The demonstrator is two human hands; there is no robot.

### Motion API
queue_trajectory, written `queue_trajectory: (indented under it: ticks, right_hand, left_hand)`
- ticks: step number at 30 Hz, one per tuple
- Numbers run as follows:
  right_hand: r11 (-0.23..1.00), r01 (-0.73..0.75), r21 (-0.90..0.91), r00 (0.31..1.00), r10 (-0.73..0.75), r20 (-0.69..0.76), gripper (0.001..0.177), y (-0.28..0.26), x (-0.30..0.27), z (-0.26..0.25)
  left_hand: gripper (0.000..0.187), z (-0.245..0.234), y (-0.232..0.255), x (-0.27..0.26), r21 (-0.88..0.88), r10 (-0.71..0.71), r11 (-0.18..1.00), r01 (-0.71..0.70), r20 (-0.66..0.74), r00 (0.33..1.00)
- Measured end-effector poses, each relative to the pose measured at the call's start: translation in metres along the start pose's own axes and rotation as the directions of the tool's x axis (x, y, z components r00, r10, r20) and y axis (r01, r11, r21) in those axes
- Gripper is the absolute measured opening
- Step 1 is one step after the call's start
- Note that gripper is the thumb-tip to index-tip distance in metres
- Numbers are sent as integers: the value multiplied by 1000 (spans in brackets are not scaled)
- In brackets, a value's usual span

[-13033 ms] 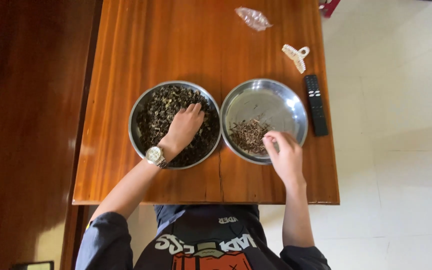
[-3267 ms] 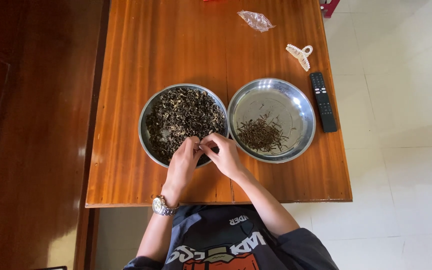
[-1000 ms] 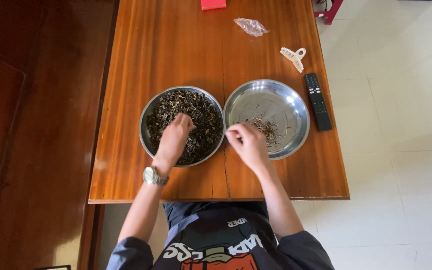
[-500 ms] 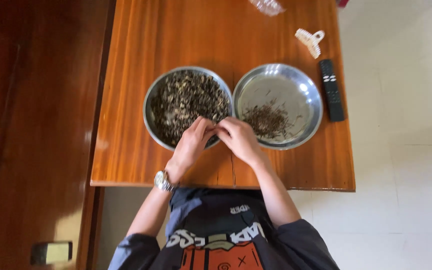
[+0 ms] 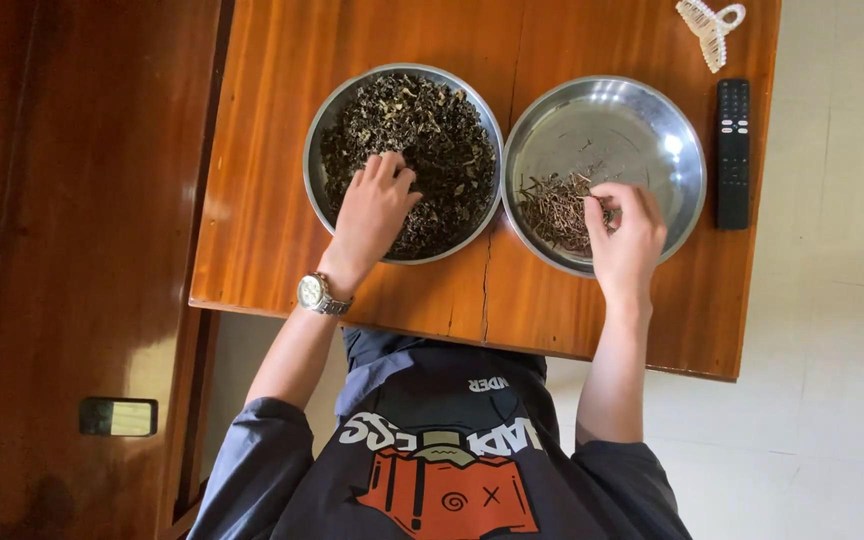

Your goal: Sorting dried tea leaves by manually removing stems and debris and placing them into a separate metal plate.

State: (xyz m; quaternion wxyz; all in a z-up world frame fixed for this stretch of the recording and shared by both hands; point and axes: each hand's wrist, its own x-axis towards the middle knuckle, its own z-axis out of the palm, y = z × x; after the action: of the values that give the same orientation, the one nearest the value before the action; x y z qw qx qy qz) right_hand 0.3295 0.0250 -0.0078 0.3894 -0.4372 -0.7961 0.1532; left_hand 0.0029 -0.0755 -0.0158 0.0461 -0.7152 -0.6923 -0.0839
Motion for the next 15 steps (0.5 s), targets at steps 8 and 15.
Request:
queue_trajectory:
  ticks: [8, 15]
  right_hand:
    - [1000, -15, 5, 1000, 15, -3, 4, -11, -3, 9]
    - [1000, -27, 4, 998, 27, -56, 3, -24, 4, 0]
  left_hand:
    - [24, 27, 0, 44, 5, 57, 998, -56, -38, 998]
    - [22, 45, 17, 68, 332, 26, 942, -46, 64, 998]
